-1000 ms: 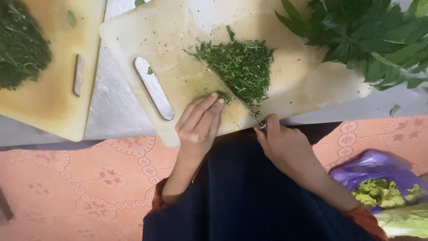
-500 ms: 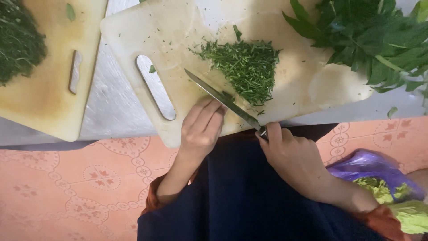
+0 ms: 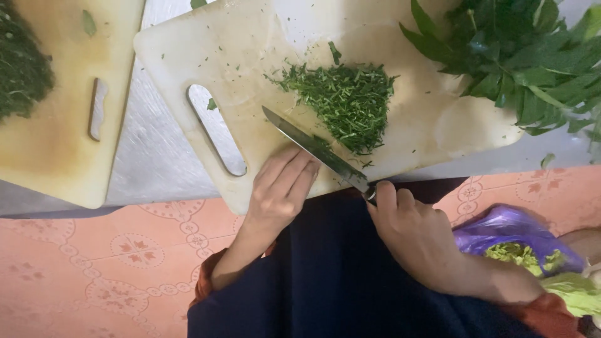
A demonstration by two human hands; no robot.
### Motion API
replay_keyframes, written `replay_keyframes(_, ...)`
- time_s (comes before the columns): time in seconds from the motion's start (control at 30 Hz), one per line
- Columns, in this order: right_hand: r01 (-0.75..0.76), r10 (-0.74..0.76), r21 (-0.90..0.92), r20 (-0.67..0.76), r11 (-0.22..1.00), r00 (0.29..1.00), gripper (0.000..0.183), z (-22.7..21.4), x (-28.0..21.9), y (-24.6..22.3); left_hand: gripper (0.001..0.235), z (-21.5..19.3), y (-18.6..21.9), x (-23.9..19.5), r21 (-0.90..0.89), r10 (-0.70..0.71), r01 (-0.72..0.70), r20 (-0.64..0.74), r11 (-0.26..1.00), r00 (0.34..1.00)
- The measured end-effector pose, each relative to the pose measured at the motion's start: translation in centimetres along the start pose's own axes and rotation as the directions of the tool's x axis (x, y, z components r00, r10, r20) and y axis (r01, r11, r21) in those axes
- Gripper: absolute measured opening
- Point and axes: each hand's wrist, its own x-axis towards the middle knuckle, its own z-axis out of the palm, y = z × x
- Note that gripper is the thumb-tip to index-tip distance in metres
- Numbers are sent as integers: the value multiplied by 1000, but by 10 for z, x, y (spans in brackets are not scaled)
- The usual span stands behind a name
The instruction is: Chopping green leafy vegetables on a cutting board using a chef's knife.
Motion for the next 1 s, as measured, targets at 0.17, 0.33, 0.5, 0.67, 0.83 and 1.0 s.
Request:
replay_keyframes(0.17,21,-21,29,24,999,999,37,16,-1,-2,8,-6,0,10,-43,1,-1,-5,999,1000)
replay_keyframes(0.33,6,-11,75,65,997,998,36,18,1,-4,7,-2,0,6,-15,-5,5,-27,1000,1000)
replay_keyframes(0.5,-4,3,79,2,997,1000,36,21,2,-2,7,0,2,6,-73,-51,48,-47,996,998)
replay_keyframes(0.67,83,-81,138,-19,987,997,31,-3,7,12,7,-3,1,8,-41,-35,33,-42,999,999)
replay_keyframes(0.83,0,2,119,-21,993,1000,39,4,-1,2,7,-2,-1,2,-33,-28,28,0,999,1000)
replay_keyframes(1.0,25,-20,-72,67,997,998,35,12,-5,-3,9,-7,-1,7,-63,-30,31,23,997,999)
